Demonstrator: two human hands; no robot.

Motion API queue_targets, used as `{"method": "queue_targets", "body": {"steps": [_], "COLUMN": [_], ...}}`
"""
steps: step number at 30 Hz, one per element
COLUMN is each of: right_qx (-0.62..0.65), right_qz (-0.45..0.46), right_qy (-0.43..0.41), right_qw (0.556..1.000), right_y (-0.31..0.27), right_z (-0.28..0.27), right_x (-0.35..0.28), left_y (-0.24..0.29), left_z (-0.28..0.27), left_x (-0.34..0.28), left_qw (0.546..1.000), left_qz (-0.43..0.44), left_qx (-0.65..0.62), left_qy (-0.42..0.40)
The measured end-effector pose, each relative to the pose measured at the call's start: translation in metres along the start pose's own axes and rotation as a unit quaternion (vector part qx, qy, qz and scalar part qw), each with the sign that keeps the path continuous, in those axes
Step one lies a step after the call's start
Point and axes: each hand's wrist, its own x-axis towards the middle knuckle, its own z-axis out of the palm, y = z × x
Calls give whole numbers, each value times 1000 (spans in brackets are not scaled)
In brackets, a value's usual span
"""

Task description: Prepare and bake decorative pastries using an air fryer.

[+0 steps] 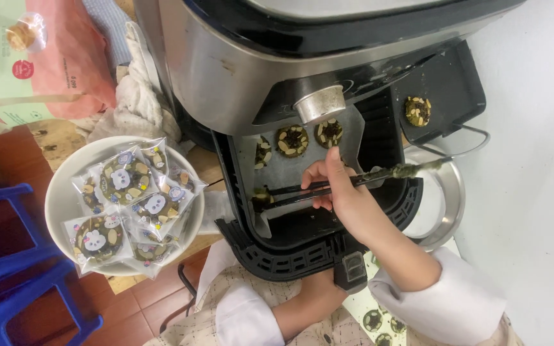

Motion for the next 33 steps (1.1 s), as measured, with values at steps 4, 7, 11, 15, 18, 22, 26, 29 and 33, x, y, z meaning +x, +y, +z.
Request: {"method": "queue_targets", "body": {"steps": [4,7,11,15,18,22,26,29,33], "right_qx": [-2,-5,-35,-24,49,191,214,262,368], "right_qz": [-12,-45,-71,-87,-57,-61,-52,-86,-96], "right_qy": [24,48,109,175,194,184,229,222,266], "right_qw": [1000,998,991,981,978,962,948,935,886], "right_y": [-7,-6,-13,-13,1,15,31,70,111], "right_z": [5,6,-5,-32,-63,-108,-165,-230,-296], "right_x": [-3,-8,-24,-42,-48,-61,-75,-78,-76], "left_y": [-1,-2,8,4,2,5,4,11,-4], "left_z": [1,2,-5,0,2,1,1,-2,3], "left_x": [0,-1,1,1,2,2,1,2,0], "left_qw": [1000,1000,1000,999,995,993,997,999,999], "left_qz": [14,-11,11,5,-3,-6,-24,10,7], "left_qx": [6,-3,-6,-53,-99,-116,-77,-43,-19], "left_qy": [13,-16,12,5,3,-7,0,32,36]}}
